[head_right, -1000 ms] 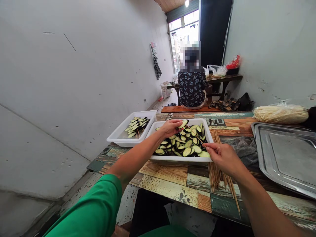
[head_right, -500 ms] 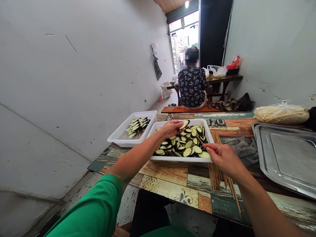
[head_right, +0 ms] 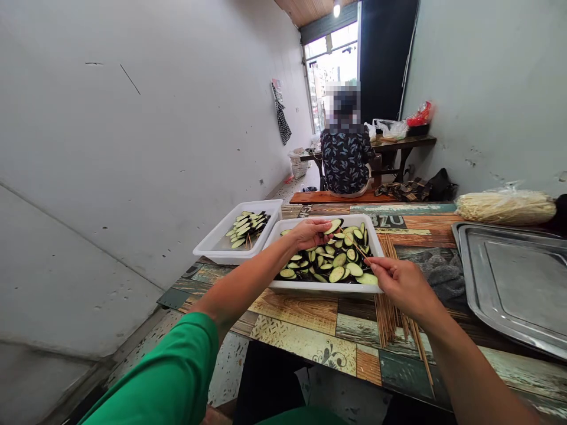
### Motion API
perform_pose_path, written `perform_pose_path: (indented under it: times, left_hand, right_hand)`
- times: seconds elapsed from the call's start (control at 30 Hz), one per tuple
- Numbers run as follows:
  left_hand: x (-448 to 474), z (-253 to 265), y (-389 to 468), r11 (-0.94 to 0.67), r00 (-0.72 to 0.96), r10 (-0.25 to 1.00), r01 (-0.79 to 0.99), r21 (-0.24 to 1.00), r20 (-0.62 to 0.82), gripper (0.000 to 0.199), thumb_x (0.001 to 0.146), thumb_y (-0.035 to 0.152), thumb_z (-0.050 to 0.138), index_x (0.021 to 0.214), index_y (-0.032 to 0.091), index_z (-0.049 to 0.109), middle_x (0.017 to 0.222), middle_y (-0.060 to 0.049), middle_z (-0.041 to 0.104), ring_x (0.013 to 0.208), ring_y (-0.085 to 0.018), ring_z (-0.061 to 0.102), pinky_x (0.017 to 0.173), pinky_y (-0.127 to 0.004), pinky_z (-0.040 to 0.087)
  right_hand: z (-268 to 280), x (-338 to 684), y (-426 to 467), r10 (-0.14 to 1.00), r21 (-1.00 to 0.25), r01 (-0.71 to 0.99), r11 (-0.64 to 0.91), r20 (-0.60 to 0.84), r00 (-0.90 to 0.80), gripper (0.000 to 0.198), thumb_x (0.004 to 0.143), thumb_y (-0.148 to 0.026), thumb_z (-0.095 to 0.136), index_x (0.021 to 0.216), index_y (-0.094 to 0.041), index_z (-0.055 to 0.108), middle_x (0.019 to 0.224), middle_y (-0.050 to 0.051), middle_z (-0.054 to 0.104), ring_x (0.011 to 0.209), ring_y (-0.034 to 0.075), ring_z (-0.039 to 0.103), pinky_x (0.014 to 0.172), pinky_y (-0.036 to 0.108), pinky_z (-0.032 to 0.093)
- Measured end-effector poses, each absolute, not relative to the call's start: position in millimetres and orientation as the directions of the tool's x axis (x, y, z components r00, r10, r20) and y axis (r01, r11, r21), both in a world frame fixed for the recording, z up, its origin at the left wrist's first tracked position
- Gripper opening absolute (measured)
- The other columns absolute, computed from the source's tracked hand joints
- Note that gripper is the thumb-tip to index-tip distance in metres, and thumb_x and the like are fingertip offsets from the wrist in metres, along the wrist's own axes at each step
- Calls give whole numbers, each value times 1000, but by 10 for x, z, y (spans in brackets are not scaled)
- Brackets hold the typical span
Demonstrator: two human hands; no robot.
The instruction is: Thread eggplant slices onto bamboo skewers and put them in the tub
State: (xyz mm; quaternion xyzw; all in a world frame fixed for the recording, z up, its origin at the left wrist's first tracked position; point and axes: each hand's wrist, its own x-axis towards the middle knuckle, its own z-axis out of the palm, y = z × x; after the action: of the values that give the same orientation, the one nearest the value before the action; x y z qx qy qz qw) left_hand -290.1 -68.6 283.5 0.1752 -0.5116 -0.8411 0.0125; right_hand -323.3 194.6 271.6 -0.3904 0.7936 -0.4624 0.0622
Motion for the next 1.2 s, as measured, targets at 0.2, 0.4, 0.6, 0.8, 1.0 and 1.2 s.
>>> perform_pose_path:
  times: [0.2, 0.4, 0.6, 0.8, 1.0, 1.2]
  left_hand:
    - [-2892, 2861, -656, -488, -942, -191, -153, 859, -277, 4, 81, 7, 71, 83, 7, 67, 78, -11, 71, 61, -9, 63, 55, -18, 48]
    - [-2876, 2897, -588, -460, -950, -174, -155, 874, -259, 3, 83, 6, 68, 83, 9, 66, 75, -9, 70, 57, -9, 63, 55, -19, 48]
    - [-2824, 2827, -318, -283, -977, 73, -211, 936, -199, 20, 71, 18, 83, 82, 10, 69, 78, -7, 71, 66, -13, 68, 60, -22, 51]
    - [-2821, 2845, -307, -4, -985, 121, -121, 993, -119, 29, 75, 35, 79, 89, 10, 73, 82, -8, 71, 68, -11, 64, 67, -25, 51]
    - [-2939, 2726, -617, 733, -973, -183, -39, 679, 142, 22, 86, 24, 63, 102, 16, 75, 100, -7, 74, 90, -17, 66, 89, -30, 49]
    - [-2931, 2656, -599, 950, -980, -183, -155, 272, 80, 29, 90, 34, 56, 105, 18, 75, 110, -12, 72, 107, -26, 64, 94, -33, 46]
  right_hand:
    - [2727, -3221, 1933, -674, -770, -586, 254, 293, -678, 40, 84, -44, 52, 93, -17, 80, 51, 3, 60, 51, 18, 56, 44, 27, 38]
    - [2712, -3201, 1916, -656, -777, -564, 280, 274, -703, 46, 84, -47, 50, 97, -13, 78, 56, 4, 62, 52, 18, 56, 47, 28, 39]
    - [2698, -3137, 1847, -570, -776, -547, 313, 307, -762, 46, 81, -48, 52, 94, -12, 77, 56, 4, 63, 48, 16, 52, 48, 28, 39]
    - [2683, -3119, 1831, -575, -885, -409, 224, 219, -789, 44, 80, -56, 58, 87, -13, 71, 50, 0, 56, 43, 12, 46, 42, 24, 32]
    - [2701, -3242, 1851, -475, -988, -138, 70, 89, -876, 45, 68, -57, 74, 85, -16, 68, 47, -5, 48, 41, 8, 38, 38, 20, 28]
    - [2691, -3294, 1835, -436, -999, -32, -43, 47, -899, 39, 65, -49, 77, 86, -17, 68, 45, -7, 43, 40, 6, 33, 35, 18, 23]
